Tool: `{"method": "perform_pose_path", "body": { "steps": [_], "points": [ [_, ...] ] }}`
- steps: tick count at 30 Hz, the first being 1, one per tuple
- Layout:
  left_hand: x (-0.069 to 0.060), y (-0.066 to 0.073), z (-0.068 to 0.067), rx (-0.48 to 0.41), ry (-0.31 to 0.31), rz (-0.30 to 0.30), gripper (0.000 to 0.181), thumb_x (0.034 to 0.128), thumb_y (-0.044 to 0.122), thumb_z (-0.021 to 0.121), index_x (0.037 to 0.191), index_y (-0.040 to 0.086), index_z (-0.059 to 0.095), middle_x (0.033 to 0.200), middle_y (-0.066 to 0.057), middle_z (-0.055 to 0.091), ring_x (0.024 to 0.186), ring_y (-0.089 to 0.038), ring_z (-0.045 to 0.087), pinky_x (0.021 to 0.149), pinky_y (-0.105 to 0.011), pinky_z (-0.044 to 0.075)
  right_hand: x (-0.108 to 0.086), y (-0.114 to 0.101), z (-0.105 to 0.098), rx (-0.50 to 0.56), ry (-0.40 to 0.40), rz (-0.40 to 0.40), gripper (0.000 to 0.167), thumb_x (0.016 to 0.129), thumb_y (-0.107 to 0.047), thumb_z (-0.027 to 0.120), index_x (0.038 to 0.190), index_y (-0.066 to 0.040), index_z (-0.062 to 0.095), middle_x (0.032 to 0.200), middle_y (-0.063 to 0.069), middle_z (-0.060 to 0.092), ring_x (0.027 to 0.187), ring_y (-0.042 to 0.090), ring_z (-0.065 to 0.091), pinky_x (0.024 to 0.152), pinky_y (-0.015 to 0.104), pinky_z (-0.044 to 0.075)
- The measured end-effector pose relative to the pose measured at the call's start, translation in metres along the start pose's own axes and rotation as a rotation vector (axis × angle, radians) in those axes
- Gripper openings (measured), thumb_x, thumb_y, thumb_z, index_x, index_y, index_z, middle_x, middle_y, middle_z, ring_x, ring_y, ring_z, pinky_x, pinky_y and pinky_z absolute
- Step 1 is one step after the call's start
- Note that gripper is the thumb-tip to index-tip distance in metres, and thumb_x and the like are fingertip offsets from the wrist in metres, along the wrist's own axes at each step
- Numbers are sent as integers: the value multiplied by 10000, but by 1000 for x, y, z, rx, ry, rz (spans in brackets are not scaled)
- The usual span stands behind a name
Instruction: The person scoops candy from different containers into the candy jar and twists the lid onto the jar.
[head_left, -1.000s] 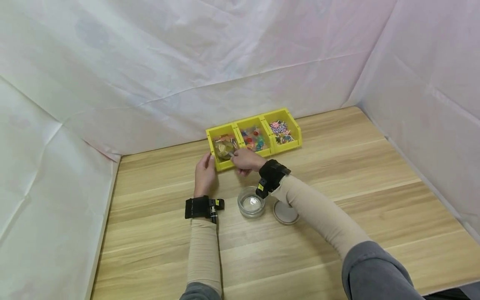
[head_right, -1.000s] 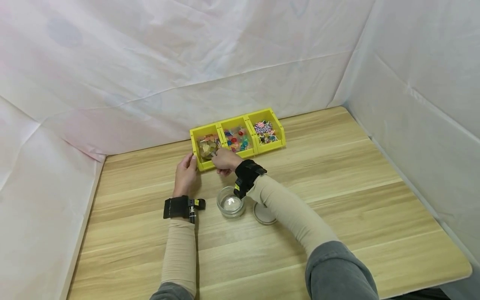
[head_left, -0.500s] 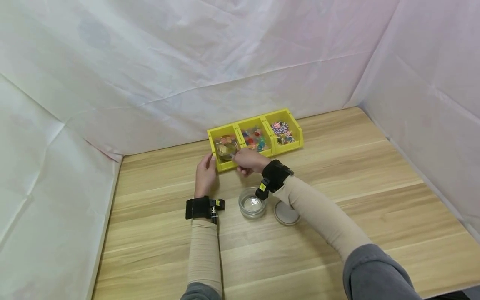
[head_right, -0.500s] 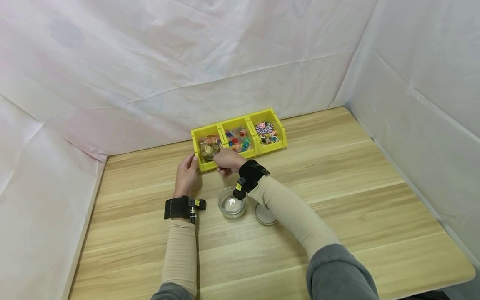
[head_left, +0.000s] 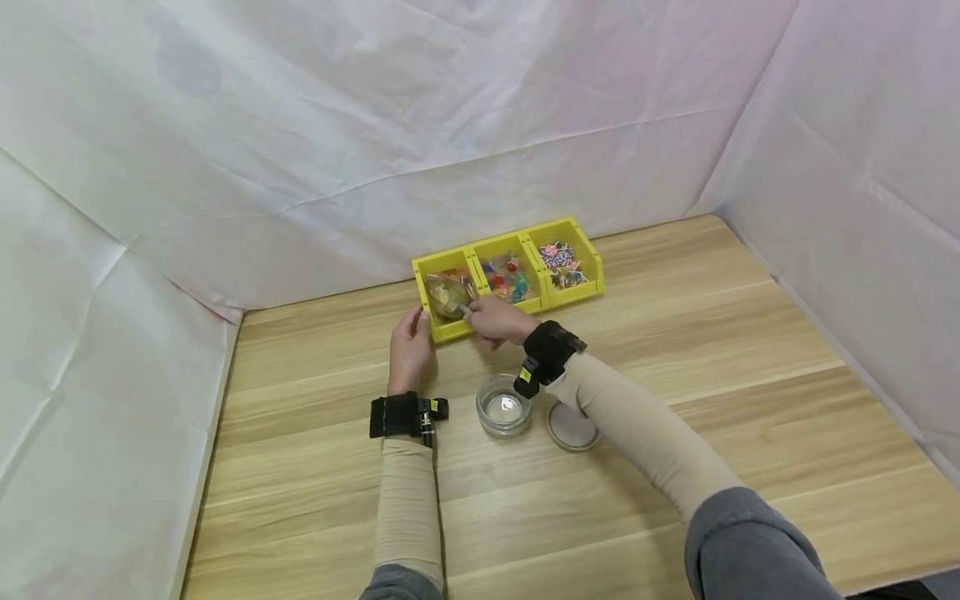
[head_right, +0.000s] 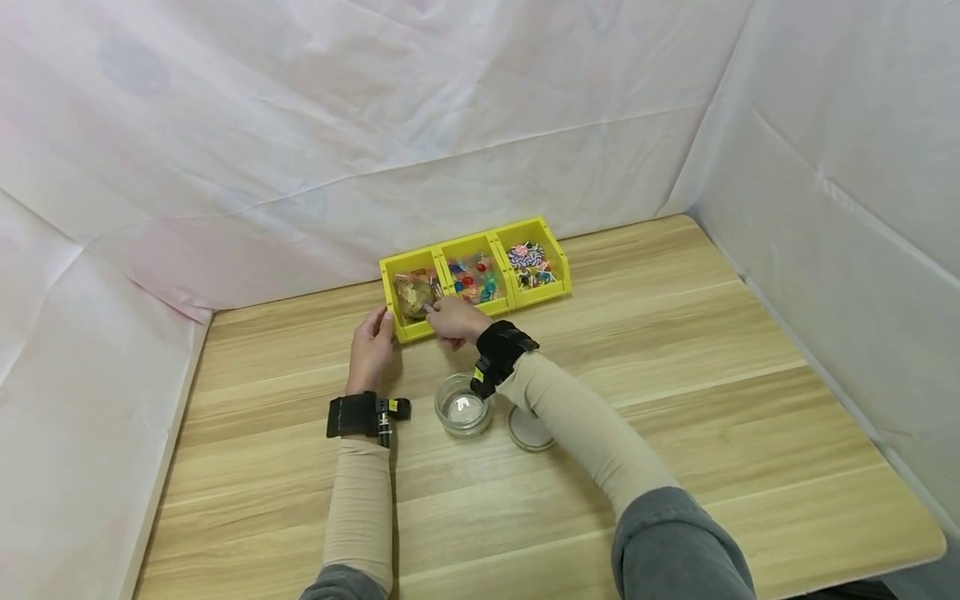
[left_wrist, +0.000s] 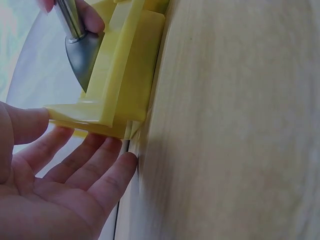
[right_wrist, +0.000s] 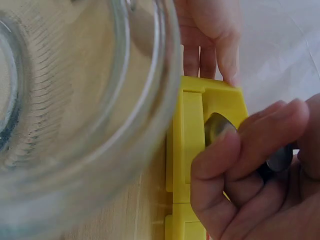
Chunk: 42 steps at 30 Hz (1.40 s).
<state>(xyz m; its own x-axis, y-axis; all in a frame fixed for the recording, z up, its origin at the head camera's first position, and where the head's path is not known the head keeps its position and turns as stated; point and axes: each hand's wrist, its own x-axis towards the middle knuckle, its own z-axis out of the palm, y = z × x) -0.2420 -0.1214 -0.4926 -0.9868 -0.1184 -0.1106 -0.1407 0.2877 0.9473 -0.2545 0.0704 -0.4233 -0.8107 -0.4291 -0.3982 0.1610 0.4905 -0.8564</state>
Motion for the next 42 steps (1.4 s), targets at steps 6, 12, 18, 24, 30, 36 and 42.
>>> {"method": "perform_pose_path", "body": {
  "steps": [6, 12, 18, 24, 30, 36, 42],
  "points": [
    [0, -2, 3, 5, -21, -3, 418, 1060, 361, 444, 1437, 201, 523, 1452, -58, 536, 1354, -246, 467, 1150, -437, 366, 6, 7, -7, 90, 3, 35, 325, 1072, -192, 394, 1231, 41, 555, 702, 35, 486, 537, 125, 454, 606, 322, 521],
    [0, -2, 3, 16, -17, -4, 436, 1062, 368, 432, 1456, 192, 498, 1471, -68, 515, 1375, -253, 445, 1162, -437, 351, 3, 16, -15, 121, -51, 16, 334, 1082, -178, 377, 1259, 50, 544, 703, 45, 452, 550, 148, 420, 579, 346, 406],
    [1, -1, 1, 6, -25, -3, 431, 1064, 363, 430, 1460, 207, 493, 1477, -60, 510, 1381, -245, 439, 1165, -429, 349, 0, 18, -21, 115, -79, 10, 358, 1083, -199, 382, 1316, 38, 516, 684, 35, 434, 550, 151, 403, 567, 333, 359],
    [3, -1, 0, 10, -22, -29, 440, 1062, 380, 424, 1467, 217, 481, 1490, -55, 494, 1390, -244, 426, 1168, -427, 345, -3, 19, -23, 132, -95, 37, 398, 1085, -208, 377, 1437, -33, 438, 683, 34, 417, 572, 167, 383, 592, 338, 332],
    [5, -1, -1, 5, -27, -36, 438, 1062, 386, 423, 1465, 229, 483, 1495, -46, 490, 1396, -240, 418, 1173, -430, 336, -5, 22, -26, 167, -120, 54, 490, 1087, -223, 374, 1551, -86, 298, 665, 35, 392, 581, 190, 356, 625, 371, 302],
    [7, 0, -2, -4, -34, -32, 436, 1063, 380, 423, 1465, 224, 484, 1496, -49, 488, 1397, -238, 416, 1171, -422, 339, -6, 26, -29, 179, -152, 30, 509, 1090, -225, 370, 1565, -85, 251, 663, 43, 382, 593, 221, 331, 651, 411, 276],
    [9, -1, 0, -15, -26, -24, 425, 1062, 373, 429, 1458, 232, 497, 1489, -44, 499, 1398, -235, 418, 1174, -425, 336, -8, 27, -31, 187, -156, 25, 513, 1088, -229, 377, 1569, -101, 251, 661, 33, 377, 577, 202, 342, 637, 389, 293]
  ]
}}
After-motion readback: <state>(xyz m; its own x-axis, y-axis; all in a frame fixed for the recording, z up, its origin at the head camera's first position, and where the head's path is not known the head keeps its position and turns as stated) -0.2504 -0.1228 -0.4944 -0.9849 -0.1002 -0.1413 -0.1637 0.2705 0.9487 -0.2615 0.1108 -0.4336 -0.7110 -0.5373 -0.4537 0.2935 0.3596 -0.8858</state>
